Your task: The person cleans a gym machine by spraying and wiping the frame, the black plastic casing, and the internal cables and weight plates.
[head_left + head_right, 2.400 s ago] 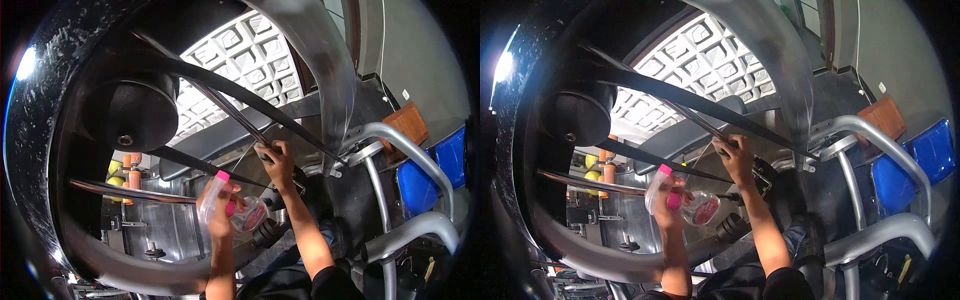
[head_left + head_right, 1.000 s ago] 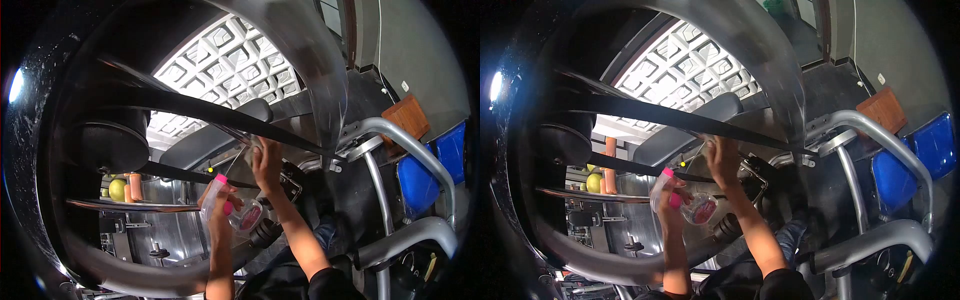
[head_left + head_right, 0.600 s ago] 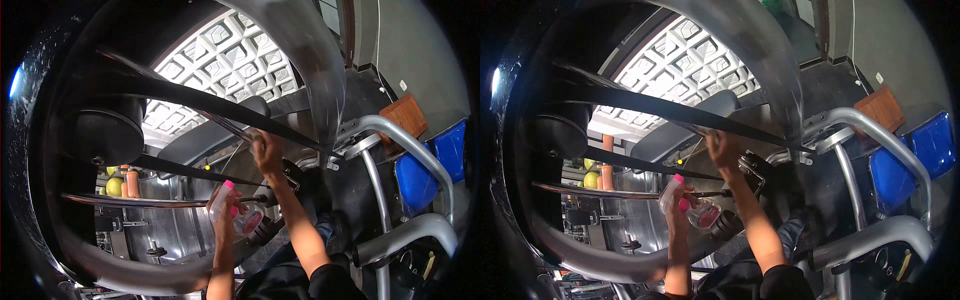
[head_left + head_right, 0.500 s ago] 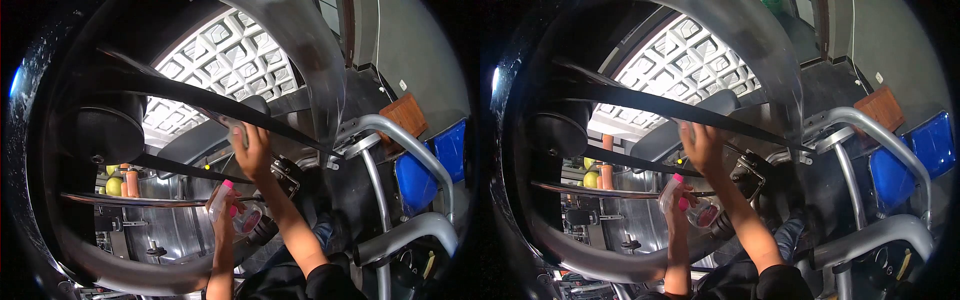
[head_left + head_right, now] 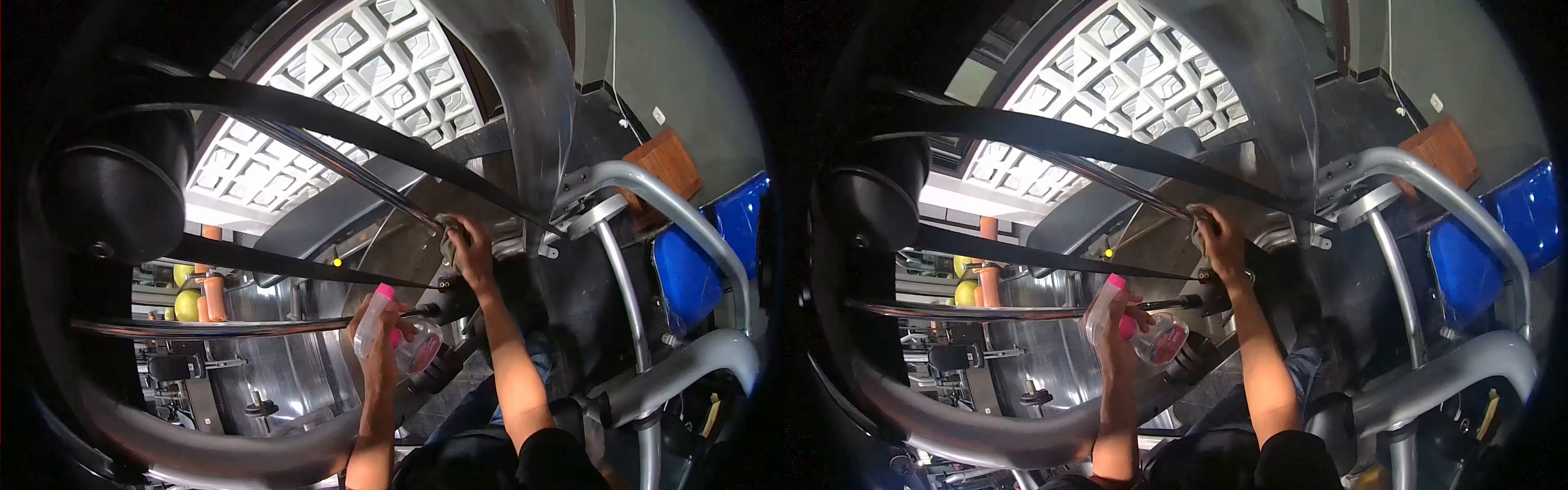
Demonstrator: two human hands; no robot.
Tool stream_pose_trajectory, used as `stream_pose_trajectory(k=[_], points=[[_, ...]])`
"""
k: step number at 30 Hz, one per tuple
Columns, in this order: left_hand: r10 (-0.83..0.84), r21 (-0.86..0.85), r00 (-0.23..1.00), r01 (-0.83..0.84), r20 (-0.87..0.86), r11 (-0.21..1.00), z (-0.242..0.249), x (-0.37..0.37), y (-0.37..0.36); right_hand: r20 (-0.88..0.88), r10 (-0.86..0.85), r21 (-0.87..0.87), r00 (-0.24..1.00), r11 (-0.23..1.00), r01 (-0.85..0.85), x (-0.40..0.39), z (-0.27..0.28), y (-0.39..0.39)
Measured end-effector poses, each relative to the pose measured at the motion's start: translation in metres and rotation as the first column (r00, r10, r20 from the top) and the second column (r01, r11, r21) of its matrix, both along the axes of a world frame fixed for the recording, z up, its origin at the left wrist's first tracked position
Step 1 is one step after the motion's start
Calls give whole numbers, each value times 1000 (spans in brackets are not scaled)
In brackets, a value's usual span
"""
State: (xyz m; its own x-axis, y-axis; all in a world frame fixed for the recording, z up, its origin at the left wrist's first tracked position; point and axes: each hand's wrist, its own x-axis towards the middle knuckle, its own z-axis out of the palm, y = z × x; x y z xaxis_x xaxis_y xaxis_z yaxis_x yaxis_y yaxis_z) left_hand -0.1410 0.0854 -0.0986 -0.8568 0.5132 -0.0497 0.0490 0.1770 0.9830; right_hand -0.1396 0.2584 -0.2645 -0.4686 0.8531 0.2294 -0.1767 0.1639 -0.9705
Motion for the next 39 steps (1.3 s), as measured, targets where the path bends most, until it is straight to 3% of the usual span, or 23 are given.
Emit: stream_pose_trajectory(k=[1, 3, 5, 7, 8, 10, 11, 13, 18, 20, 21, 23, 27, 29, 31, 35, 39], points=[[-1, -5, 1000, 1, 6, 1000, 0, 0, 2, -74, 168, -132, 983, 975, -177, 1, 12, 15], [-28, 9, 999, 28, -19, 1000, 0, 1, 5, -295, 223, 129, 929, 973, -192, -28, 28, 45], [-16, 14, 1000, 16, 1, 1000, 3, 3, 8, -252, 331, 43, 909, 943, -331, -49, 86, 59], [-3, 23, 1000, 2, 22, 1000, 3, 7, 8, -247, 331, 351, 911, 906, -234, -82, 122, 77], [10, 48, 998, -12, 56, 999, 2, 8, 9, -244, 331, 349, 911, 907, -236, -110, 116, 88], [21, 74, 995, -28, 95, 997, -3, 10, 7, -212, 493, 310, 844, 853, -420, -149, 97, 102], [2, 64, 994, -9, 110, 998, -7, 10, 5, -207, 491, 309, 846, 853, -420, -147, 87, 101], [-18, 56, 992, 11, 125, 998, -16, 10, 4, 27, 714, 29, 700, 699, -714, -124, 82, 93], [-16, 61, 992, 8, 126, 998, -44, 5, -4, 243, 731, -55, 638, 667, -743, -56, 31, 84], [-32, 91, 992, 20, 123, 996, -60, 1, -8, 141, 591, 2, 794, 802, -597, -54, -29, 76], [-54, 126, 993, 40, 110, 991, -66, 0, -9, 146, 595, -4, 790, 799, -601, -49, -36, 72], [-14, 111, 990, -1, 138, 994, -73, 1, -7, 315, 428, -65, 847, 900, -431, -37, -50, 63], [16, 77, 992, -25, 123, 997, -81, 1, -3, 382, 399, 112, 834, 876, -470, -30, -20, 58], [12, 121, 994, -25, 108, 992, -83, 3, -2, -6, 306, 172, 952, 938, -301, -33, 11, 48], [44, 105, 994, -55, 100, 993, -88, 7, 2, -192, 187, 550, 963, 834, -53, -32, 56, 42], [110, 120, 992, -118, 67, 986, -100, 13, 5, -308, 46, 461, 950, 881, 107, -34, 95, 15], [86, 109, 995, -91, 51, 990, -123, 8, -3, -179, -129, 507, 975, 838, 204, -35, 22, -7]])
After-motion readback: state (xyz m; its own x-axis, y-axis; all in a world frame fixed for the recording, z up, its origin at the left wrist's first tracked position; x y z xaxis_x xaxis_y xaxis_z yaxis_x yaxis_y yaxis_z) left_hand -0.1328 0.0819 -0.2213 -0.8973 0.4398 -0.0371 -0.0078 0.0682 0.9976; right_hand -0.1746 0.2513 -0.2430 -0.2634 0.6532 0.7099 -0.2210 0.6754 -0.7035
